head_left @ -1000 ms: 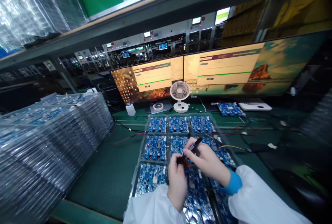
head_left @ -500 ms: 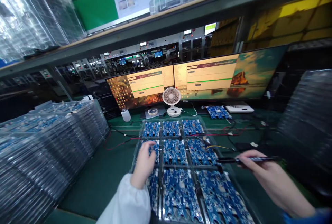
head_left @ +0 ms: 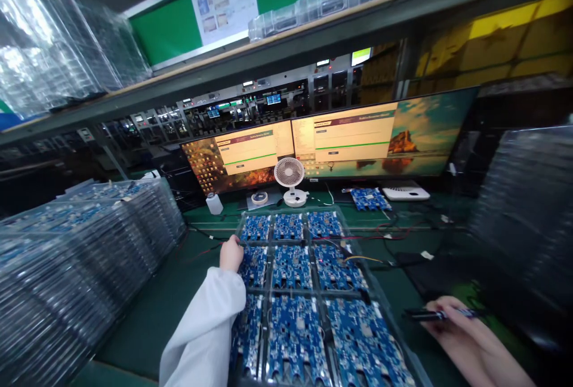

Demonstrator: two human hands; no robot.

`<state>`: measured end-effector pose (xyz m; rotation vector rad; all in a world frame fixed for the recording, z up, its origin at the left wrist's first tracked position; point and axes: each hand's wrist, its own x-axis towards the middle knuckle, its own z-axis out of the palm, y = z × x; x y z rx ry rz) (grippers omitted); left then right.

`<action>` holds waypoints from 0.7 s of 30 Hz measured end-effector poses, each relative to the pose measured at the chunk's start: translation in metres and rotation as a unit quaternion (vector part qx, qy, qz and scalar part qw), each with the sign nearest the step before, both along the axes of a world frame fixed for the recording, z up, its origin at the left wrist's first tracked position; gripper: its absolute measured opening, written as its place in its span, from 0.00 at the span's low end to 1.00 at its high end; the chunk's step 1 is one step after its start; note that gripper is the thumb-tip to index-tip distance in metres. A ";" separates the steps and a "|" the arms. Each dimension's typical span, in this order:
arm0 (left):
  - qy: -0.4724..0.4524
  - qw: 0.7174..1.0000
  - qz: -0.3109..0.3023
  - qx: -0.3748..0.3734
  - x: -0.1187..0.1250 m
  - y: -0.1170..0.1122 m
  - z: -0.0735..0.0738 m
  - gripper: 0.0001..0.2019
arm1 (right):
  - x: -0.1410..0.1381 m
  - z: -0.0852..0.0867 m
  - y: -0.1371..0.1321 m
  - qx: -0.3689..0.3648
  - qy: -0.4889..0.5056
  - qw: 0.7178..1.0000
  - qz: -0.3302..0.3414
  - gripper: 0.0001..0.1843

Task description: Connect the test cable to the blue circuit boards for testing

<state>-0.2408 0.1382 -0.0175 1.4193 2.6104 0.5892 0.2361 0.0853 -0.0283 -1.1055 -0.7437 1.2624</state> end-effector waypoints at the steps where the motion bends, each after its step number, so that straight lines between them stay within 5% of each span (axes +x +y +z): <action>1: 0.004 1.000 0.004 0.000 0.000 0.001 -0.001 0.12 | 0.000 0.001 -0.001 -0.018 0.018 1.000 0.013 0.25; 12: 0.054 0.998 0.024 -0.010 0.011 0.001 0.007 0.14 | 0.006 -0.008 -0.003 -0.013 -0.001 0.999 0.041 0.26; 21: 0.049 0.991 -0.085 -0.091 0.042 -0.031 0.016 0.10 | 0.010 -0.013 -0.006 -0.046 0.054 0.997 0.029 0.22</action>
